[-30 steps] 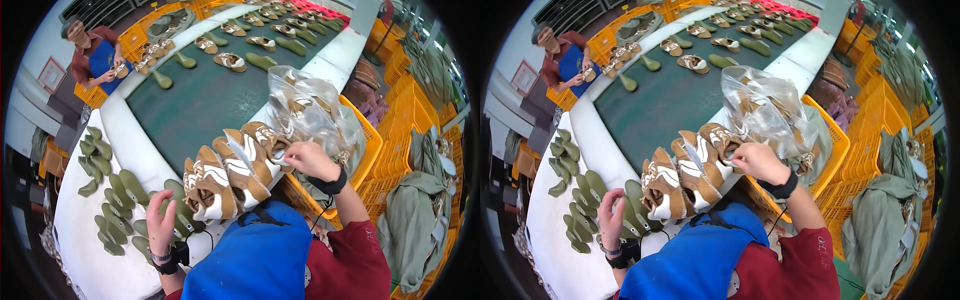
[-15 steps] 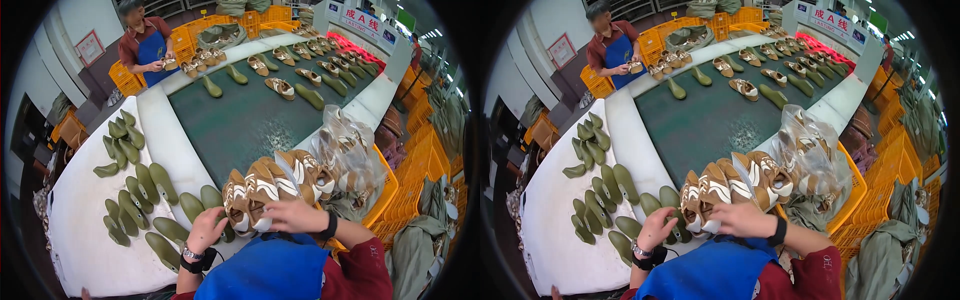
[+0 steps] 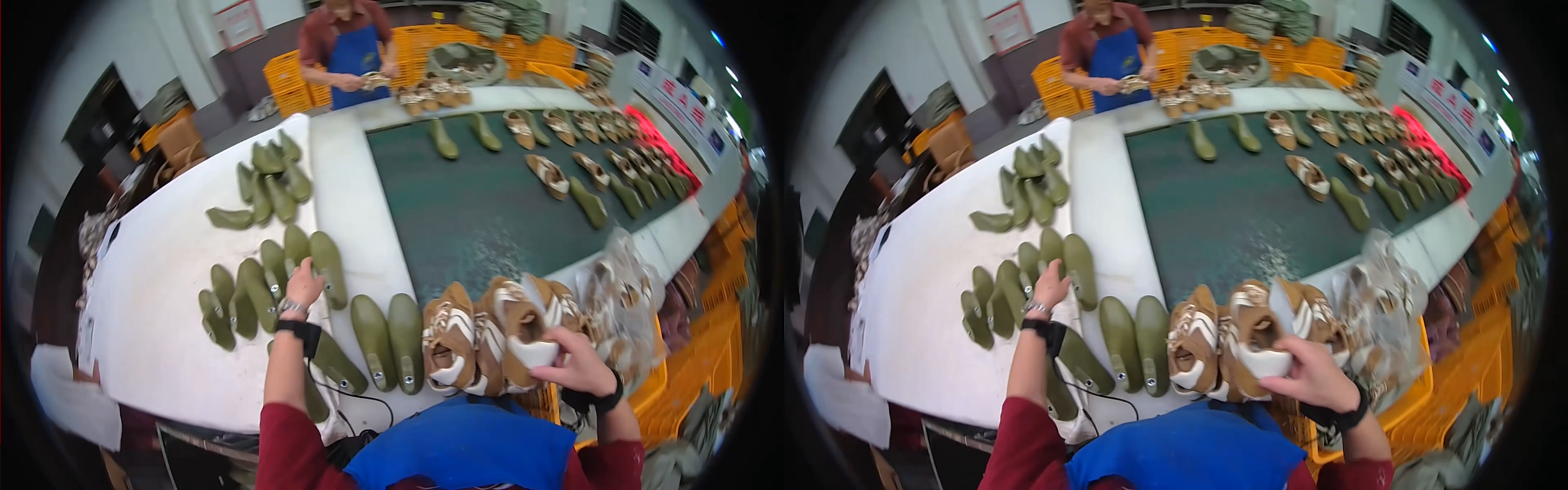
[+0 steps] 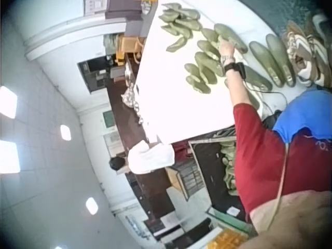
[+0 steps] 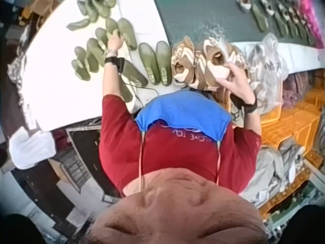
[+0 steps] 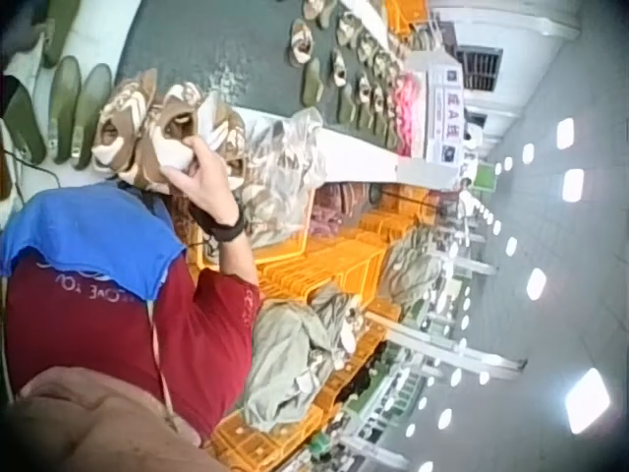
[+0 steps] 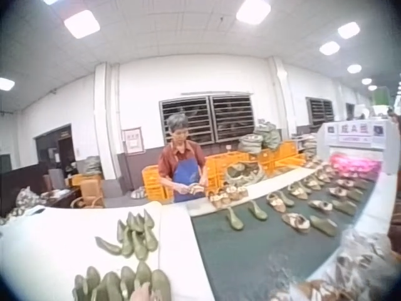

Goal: The person is manually assembling and inspecting shoes on a production line, placing finished uppers onto shoe lasts and arranging them on a conveyor belt.

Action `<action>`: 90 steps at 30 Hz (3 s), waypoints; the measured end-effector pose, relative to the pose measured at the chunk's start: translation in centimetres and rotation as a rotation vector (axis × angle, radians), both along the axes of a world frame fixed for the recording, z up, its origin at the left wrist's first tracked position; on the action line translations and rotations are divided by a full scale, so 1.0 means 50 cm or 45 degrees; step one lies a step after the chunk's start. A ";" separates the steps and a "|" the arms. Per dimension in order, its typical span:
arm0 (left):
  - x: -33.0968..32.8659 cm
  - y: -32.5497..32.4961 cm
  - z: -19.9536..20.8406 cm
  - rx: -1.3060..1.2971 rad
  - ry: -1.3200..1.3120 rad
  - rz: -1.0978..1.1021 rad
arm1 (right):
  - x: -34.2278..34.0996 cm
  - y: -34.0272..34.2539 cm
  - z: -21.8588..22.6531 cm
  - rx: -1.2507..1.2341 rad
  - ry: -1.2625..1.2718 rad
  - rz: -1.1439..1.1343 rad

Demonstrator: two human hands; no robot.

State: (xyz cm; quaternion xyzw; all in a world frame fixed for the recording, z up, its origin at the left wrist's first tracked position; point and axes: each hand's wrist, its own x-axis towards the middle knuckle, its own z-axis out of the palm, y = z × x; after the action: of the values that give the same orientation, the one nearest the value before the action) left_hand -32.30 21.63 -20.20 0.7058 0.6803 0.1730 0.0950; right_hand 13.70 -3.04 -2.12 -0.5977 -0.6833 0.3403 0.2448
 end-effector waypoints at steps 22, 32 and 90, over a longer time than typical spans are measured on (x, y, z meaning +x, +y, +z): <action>0.590 0.307 -0.002 -0.647 -0.798 -0.247 | 0.191 -0.244 -0.035 0.373 0.741 -0.901; 1.212 0.247 -0.150 -0.373 -0.044 -0.832 | 0.246 -0.366 -0.079 0.168 0.562 -1.134; 0.291 -0.264 0.171 -0.677 -1.416 -0.249 | 0.350 0.588 -0.146 -0.251 -0.662 0.093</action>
State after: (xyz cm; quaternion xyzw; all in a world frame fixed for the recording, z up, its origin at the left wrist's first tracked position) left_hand -17.74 8.43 -11.66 0.5214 0.4812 0.3299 0.6227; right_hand 31.18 26.34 -9.39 -0.6609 -0.7079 0.2488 -0.0105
